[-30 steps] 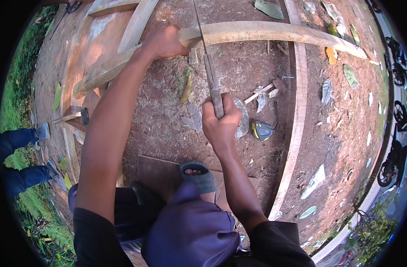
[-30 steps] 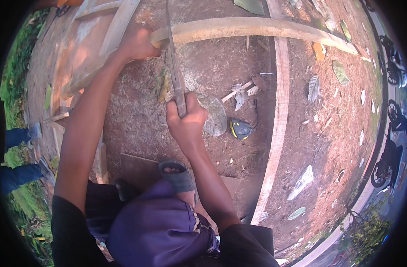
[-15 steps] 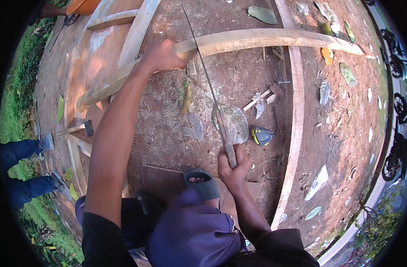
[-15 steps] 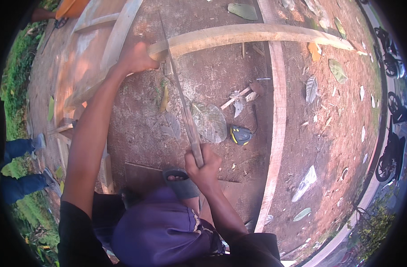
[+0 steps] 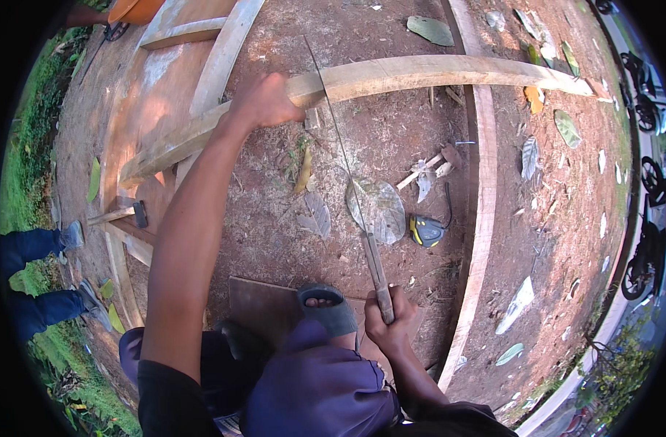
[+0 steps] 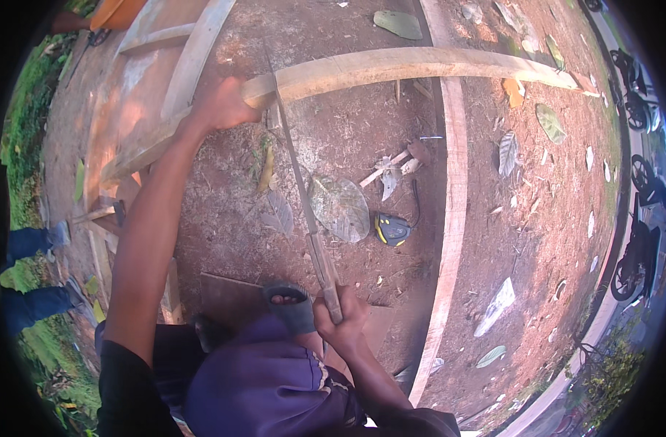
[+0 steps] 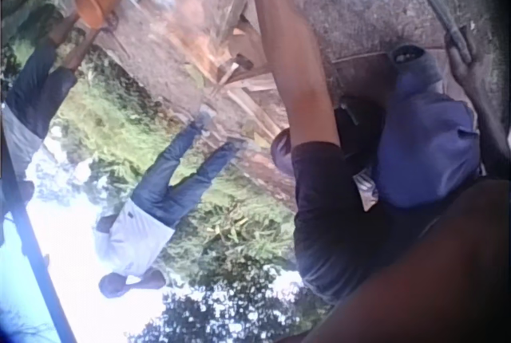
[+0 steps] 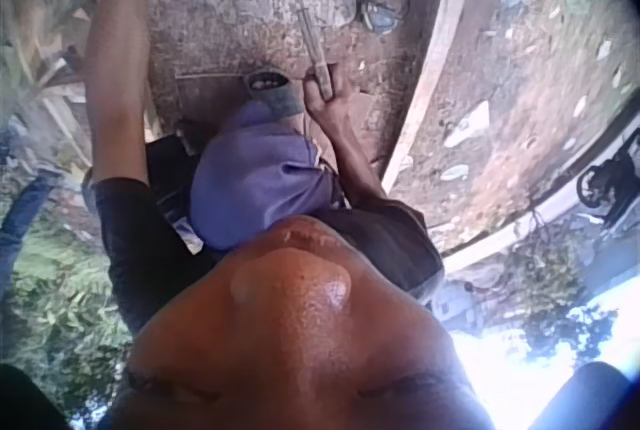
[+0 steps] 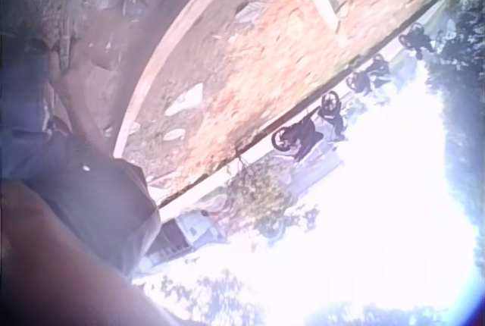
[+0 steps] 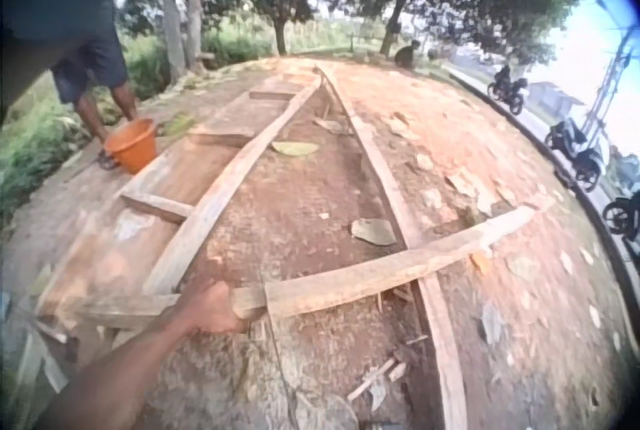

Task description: The person uses a hand saw to cut a wooden plank that is part of a larger wooden frame on the ground. They measure the wood with a tape measure, mark it, and then saw through it. The person handles the saw and tape measure directly.

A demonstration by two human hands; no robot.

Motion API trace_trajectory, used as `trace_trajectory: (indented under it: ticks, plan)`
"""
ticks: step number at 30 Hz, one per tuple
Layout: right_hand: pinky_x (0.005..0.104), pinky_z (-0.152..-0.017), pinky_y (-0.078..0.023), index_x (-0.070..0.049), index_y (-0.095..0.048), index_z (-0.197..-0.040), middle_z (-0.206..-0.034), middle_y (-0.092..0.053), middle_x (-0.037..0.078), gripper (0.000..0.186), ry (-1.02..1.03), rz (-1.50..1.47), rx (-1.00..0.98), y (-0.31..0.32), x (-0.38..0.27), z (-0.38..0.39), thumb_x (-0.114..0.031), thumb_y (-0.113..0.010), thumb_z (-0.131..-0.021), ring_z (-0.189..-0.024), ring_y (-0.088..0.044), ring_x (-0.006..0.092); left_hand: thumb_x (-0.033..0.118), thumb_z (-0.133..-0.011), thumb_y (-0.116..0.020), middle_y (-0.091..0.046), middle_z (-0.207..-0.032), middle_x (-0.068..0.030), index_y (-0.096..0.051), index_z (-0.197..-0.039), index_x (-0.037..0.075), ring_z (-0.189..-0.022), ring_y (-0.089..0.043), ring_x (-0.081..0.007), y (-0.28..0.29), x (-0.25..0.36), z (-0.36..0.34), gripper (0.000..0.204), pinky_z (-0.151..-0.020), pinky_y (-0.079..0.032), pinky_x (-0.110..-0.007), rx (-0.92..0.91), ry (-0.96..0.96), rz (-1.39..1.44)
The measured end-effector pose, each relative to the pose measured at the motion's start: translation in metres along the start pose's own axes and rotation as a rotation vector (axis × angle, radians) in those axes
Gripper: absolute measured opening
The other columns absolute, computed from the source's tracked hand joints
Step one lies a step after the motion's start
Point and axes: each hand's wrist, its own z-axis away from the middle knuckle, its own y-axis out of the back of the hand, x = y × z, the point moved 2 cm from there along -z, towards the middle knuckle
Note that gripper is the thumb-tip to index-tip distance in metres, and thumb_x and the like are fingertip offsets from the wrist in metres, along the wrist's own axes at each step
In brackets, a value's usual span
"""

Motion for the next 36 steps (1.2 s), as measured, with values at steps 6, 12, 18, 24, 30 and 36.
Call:
trace_trajectory:
  ticks: [6, 12, 18, 24, 30, 36]
  plan:
    - [0.0365, -0.050, -0.049, 0.003, -0.060, -0.083, -0.063, -0.064, 0.018, 0.018, -0.104, -0.061, 0.027, -0.073, -0.025, -0.128, -0.011, -0.070, -0.086, -0.053, -0.067, 0.0196, 0.038, -0.064, -0.086, -0.075, -0.105, -0.0273, -0.076, -0.104, -0.003, -0.098, -0.073, -0.0388, -0.004, 0.008, -0.004, 0.058, -0.091, -0.057, -0.045, 0.040, 0.054, 0.104]
    - [0.0324, -0.054, -0.054, 0.000, -0.061, -0.080, -0.064, -0.066, 0.013, 0.014, -0.055, 0.040, -0.022, 0.007, 0.003, 0.014, -0.006, -0.072, -0.083, -0.056, -0.069, 0.0178, 0.037, -0.063, -0.086, -0.074, -0.107, -0.0274, -0.074, -0.108, -0.005, -0.101, -0.073, -0.0392, -0.002, -0.006, -0.005, 0.063, -0.092, -0.057, -0.045, 0.032, -0.023, 0.087]
    - [0.0307, -0.048, -0.042, -0.003, -0.052, -0.072, -0.058, -0.055, 0.005, 0.023, -0.136, -0.103, 0.027, -0.046, -0.017, -0.059, -0.002, -0.071, -0.084, -0.052, -0.050, 0.0070, 0.035, -0.064, -0.086, -0.073, -0.114, -0.0279, -0.069, -0.116, -0.007, -0.105, -0.072, -0.0403, -0.004, -0.001, 0.009, 0.069, -0.095, -0.057, -0.047, 0.030, 0.009, 0.081]
    - [0.0297, -0.049, -0.042, -0.002, -0.058, -0.077, -0.061, -0.058, 0.005, 0.013, 0.399, -0.039, 0.251, -0.014, -0.056, -0.089, -0.003, -0.069, -0.082, -0.052, -0.052, 0.0085, 0.032, -0.071, -0.084, -0.070, -0.118, -0.0293, -0.057, -0.132, -0.007, -0.114, -0.068, -0.0420, 0.009, 0.023, 0.034, 0.077, -0.097, -0.055, -0.049, 0.148, 0.030, -0.075]
    - [0.0291, -0.049, -0.039, -0.003, -0.054, -0.072, -0.059, -0.055, 0.004, 0.017, 0.171, 0.049, 0.326, 0.061, -0.034, -0.040, -0.004, -0.068, -0.081, -0.050, -0.049, 0.0096, 0.030, -0.070, -0.084, -0.072, -0.114, -0.0274, -0.062, -0.122, -0.008, -0.110, -0.070, -0.0396, 0.010, 0.045, 0.052, 0.068, -0.094, -0.056, -0.049, 0.205, 0.045, -0.118]
    - [0.0299, -0.048, -0.034, -0.002, -0.050, -0.070, -0.058, -0.051, 0.003, 0.018, -0.010, 0.165, 0.470, 0.102, -0.013, 0.010, -0.005, -0.064, -0.081, -0.052, -0.044, 0.0099, 0.029, -0.069, -0.083, -0.073, -0.107, -0.0276, -0.068, -0.107, -0.010, -0.104, -0.071, -0.0405, 0.023, 0.021, 0.074, 0.056, -0.092, -0.055, -0.045, -0.199, -0.087, 0.238]
